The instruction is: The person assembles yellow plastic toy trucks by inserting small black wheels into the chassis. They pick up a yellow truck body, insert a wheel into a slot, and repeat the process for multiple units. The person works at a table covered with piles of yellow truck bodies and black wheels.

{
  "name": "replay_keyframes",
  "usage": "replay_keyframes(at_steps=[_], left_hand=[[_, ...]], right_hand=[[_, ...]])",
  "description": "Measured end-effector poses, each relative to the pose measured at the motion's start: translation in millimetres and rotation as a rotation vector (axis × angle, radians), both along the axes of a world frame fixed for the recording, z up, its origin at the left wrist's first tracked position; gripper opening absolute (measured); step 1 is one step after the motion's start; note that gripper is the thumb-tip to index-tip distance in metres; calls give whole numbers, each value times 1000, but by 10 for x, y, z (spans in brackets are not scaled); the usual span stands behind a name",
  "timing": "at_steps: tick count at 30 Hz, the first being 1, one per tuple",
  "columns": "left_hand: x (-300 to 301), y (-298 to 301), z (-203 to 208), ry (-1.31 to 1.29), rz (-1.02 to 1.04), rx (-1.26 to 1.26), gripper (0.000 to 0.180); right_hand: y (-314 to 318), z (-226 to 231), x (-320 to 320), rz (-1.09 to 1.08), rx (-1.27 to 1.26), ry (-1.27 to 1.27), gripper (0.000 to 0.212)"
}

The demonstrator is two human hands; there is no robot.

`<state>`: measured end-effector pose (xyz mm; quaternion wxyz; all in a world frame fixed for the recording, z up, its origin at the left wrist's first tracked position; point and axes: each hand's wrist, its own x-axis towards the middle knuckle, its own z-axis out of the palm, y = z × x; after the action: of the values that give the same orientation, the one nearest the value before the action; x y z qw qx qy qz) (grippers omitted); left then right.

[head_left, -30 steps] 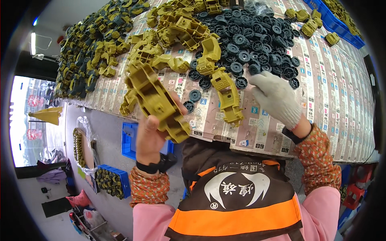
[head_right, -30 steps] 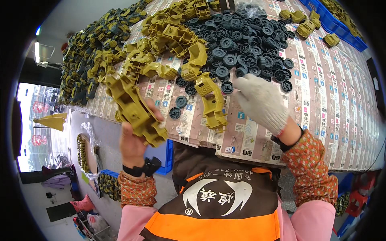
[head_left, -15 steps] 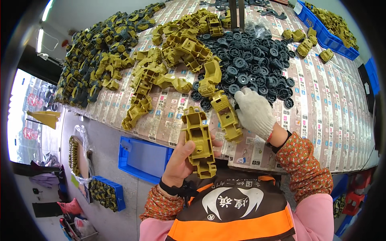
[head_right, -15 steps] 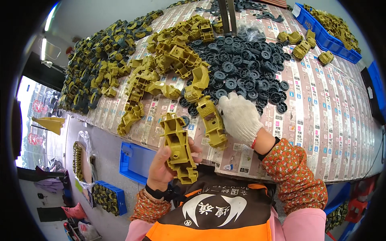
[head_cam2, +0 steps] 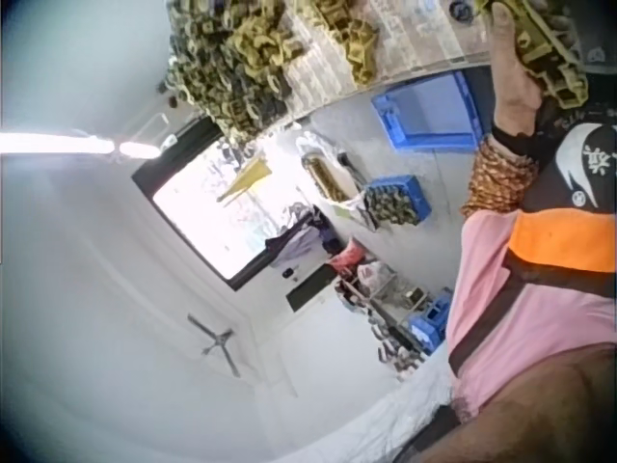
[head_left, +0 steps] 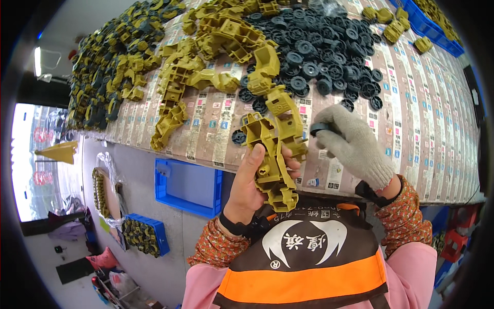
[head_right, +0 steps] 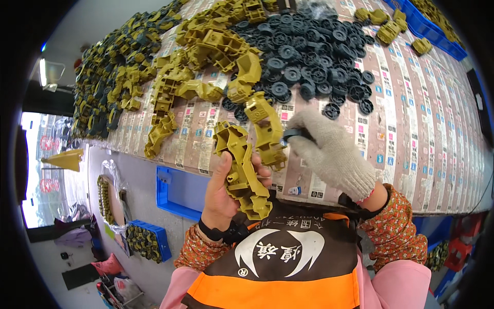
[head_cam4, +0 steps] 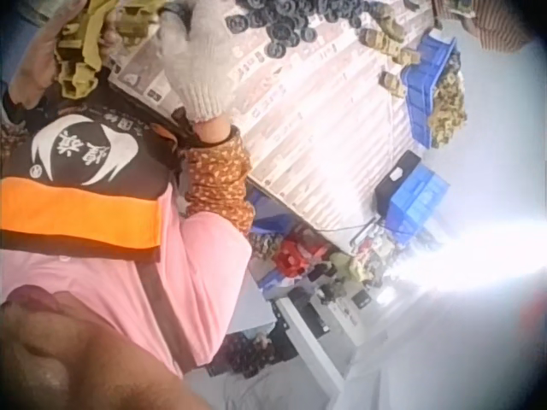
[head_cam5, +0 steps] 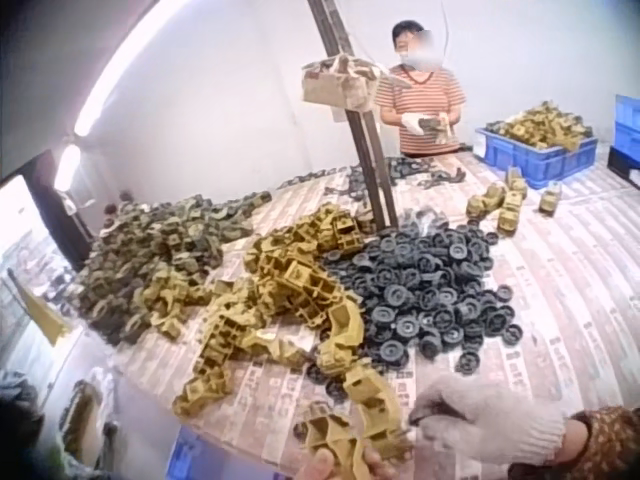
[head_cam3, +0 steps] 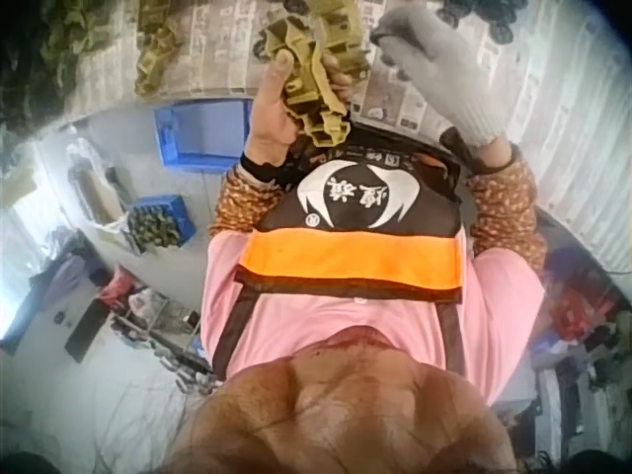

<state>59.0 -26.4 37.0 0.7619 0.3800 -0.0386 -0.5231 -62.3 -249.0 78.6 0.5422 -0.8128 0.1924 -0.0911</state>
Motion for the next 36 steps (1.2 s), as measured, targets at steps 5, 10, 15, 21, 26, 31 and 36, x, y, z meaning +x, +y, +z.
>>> replay_keyframes(at_steps=[5,10,15,21,26,31,36], left_hand=[[-104,-63,76,-111,-63,112,60],[-99,-78,85,-120,-120,15,56],[-127,-52,18,-113,-63,-63,63],[-132,-15,244,-531,84,-105,66],[102,-50,329,-1701,122,-70,55],[-49,-2,274,-2024,19,329,44],[-82,36,83,-1587,19,268,60]], right_hand=[[218,65,-23,-77,583,-16,28],[226,19,-42,-124,628,-75,29],[268,-21,-67,-65,500,-104,28],[305,2,-121,-138,564,-165,32],[329,94,-103,-146,718,-51,30],[407,-103,-74,-139,712,-34,28],[541,-116,-45,-256,440,-173,23]])
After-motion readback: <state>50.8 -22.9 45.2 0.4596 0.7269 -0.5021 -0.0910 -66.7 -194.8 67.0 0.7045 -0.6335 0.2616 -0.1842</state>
